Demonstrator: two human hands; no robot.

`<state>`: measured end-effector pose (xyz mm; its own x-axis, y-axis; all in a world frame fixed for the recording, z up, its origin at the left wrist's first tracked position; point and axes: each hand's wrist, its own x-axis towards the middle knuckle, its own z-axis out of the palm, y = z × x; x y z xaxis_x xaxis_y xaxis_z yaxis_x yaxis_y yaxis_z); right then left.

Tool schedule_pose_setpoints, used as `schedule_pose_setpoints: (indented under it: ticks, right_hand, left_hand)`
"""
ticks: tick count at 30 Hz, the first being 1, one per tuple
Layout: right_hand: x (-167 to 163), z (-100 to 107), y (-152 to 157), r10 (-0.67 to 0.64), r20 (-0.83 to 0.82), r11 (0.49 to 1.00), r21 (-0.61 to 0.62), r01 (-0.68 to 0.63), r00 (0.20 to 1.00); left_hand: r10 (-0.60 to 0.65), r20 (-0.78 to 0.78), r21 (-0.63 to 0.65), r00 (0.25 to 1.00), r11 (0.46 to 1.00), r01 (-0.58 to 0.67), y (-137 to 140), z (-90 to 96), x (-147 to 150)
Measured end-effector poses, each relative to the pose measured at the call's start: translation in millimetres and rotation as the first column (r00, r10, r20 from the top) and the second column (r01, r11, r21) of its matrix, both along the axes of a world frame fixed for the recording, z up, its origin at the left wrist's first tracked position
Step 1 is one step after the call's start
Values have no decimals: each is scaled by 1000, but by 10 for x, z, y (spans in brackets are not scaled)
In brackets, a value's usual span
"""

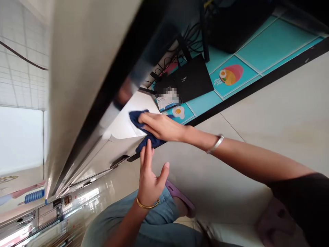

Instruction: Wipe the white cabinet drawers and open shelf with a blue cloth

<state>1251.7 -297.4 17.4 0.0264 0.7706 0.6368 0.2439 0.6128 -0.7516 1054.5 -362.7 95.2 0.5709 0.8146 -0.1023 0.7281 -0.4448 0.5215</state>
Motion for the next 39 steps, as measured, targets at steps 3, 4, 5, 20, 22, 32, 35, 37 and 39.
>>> schedule_pose_setpoints:
  ticks: [3,4,5,20,22,32,35,37,39]
  right_hand:
    - [40,70,76,-15,39,1000,26,14,999]
    - [39,63,45,-7,52,1000,27,6,999]
    - [34,44,-1,8,60,1000,24,-10,998]
    - [40,58,-60,-18,59,1000,-4,18,998]
    - [31,68,-74,-12,67,1000,10,11,998]
    - [5,-55,-308,83,-46,995,-56,-86,995]
    - [-25,-110,-382,121,-71,990,-68,-126,990]
    - [-51,-157,-436,137,-76,987,-69,-142,988]
    - [-71,-193,-455,136,-86,988,-66,-142,987]
  left_hand:
    - [4,85,-8,996,1000,-4,13,3,19]
    - [0,101,-23,995,1000,2,19,2,18]
    - [-1,114,-46,993,999,6,25,-1,18]
    - [100,318,-146,943,988,-55,-6,-40,161]
    - [124,340,-145,932,986,-78,-16,-41,171]
    - [283,329,-265,901,943,-200,-80,-57,255]
    - [332,299,-338,894,913,-226,-126,-61,251]
    - [320,265,-382,910,901,-206,-169,-45,204]
    - [251,243,-392,937,909,-142,-209,-26,121]
